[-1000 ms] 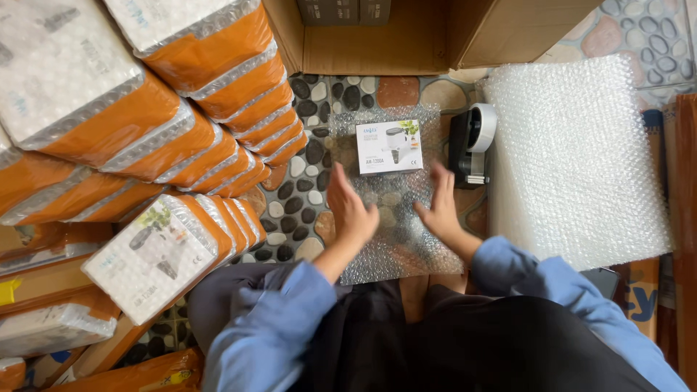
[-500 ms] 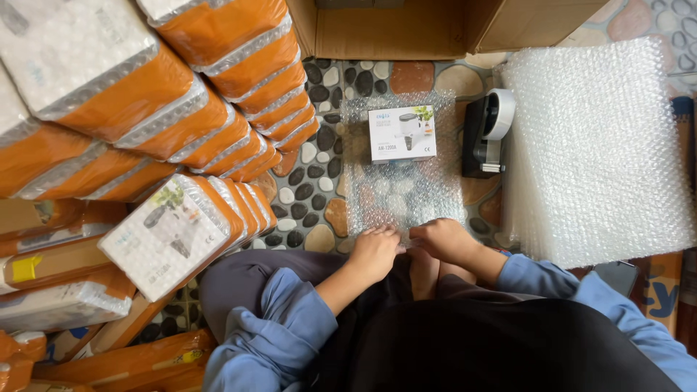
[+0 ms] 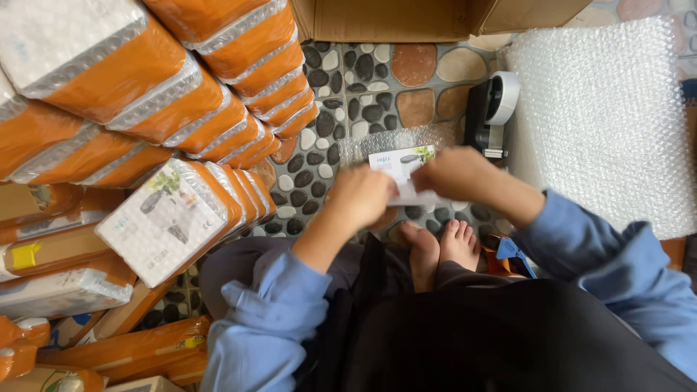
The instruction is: The person sits on the floor and wraps small white boxes in bubble wrap. They then place the wrapped items into orange shipping bags and seal them using a handheld tape dispenser. The process is repeated for multiple items.
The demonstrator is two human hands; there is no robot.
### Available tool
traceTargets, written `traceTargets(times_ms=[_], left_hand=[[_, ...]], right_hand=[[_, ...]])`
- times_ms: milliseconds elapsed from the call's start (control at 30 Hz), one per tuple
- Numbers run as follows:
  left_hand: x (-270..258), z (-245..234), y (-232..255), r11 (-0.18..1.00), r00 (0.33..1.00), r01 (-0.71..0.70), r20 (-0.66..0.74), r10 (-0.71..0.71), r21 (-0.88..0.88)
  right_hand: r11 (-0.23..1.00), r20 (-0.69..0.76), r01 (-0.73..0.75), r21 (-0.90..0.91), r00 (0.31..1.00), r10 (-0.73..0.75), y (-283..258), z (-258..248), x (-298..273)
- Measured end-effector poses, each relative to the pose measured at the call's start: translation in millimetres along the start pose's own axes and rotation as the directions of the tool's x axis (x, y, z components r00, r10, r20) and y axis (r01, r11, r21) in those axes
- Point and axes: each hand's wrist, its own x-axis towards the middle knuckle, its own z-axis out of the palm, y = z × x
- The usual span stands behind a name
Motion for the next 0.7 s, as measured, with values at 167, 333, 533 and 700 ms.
traceTargets(times_ms=[167, 333, 533, 700], left_hand=[[99.3, 17.4, -49.8, 0.989, 0.983, 0.103, -0.164, -0.084, 0.110], [139.0, 31.7, -71.7, 0.986, 0.985, 0.168, -0.030, -0.169, -0.020], [127.0, 12.3, -68.7, 0.977, 0.984, 0.152, 0.110, -0.137, -0.147], [143.2, 39.4, -90.3, 0.982, 0.997, 0.069, 0.055, -0.060, -0.178]], right_hand=[[0.975, -0.230, -0.211, -0.063, 0.954, 0.191, 35.9, 11.3, 84.4], [0.977, -0.152, -0.201, -0.067, 0.970, 0.189, 69.6, 81.7, 161.0], [0.962, -0.127, -0.270, 0.039, 0.954, 0.273, 74.6, 111.3, 169.3], [0.968, -0.372, -0.243, 0.061, 0.895, 0.248, 55.0, 100.4, 140.3]])
